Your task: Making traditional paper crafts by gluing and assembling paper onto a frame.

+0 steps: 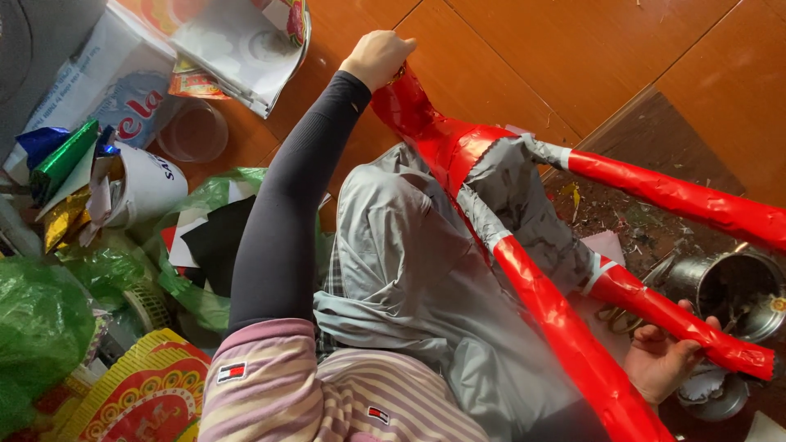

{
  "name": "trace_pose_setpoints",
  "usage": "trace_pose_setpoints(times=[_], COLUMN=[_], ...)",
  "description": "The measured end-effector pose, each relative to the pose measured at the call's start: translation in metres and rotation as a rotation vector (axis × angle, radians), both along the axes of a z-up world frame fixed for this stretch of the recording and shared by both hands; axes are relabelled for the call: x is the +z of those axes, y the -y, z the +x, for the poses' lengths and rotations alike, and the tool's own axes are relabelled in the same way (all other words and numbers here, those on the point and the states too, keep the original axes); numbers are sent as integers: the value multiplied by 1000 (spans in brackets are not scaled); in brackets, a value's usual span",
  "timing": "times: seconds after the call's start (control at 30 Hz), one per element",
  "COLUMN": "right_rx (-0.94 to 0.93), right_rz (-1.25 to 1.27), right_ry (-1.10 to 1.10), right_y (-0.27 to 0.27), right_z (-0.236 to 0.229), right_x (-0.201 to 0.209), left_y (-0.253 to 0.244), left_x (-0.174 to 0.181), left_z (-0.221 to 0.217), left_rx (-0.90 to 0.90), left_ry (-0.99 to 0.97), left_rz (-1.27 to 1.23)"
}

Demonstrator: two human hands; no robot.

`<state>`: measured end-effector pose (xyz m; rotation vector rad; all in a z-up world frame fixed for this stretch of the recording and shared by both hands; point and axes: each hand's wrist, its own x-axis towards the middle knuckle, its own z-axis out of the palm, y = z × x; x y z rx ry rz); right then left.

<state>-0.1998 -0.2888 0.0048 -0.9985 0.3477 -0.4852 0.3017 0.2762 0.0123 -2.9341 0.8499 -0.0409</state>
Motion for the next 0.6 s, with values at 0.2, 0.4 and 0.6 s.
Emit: trace_pose_setpoints(times=[0.2, 0.4, 0.6], right_rx=[-18, -23, -5], right_rz=[-19, -27, -2], right_ry=[-14, -17, 32], right_y=[-2, -10, -7], right_z=[-1, 4, 2], right_x=[0, 9, 2], left_y=[3, 3, -31], left_x=[-22, -21, 0], left_z=[15, 24, 16], left_rx=[-12, 72, 116], left_ry=[-39, -101, -227], left_rz=[28, -28, -165])
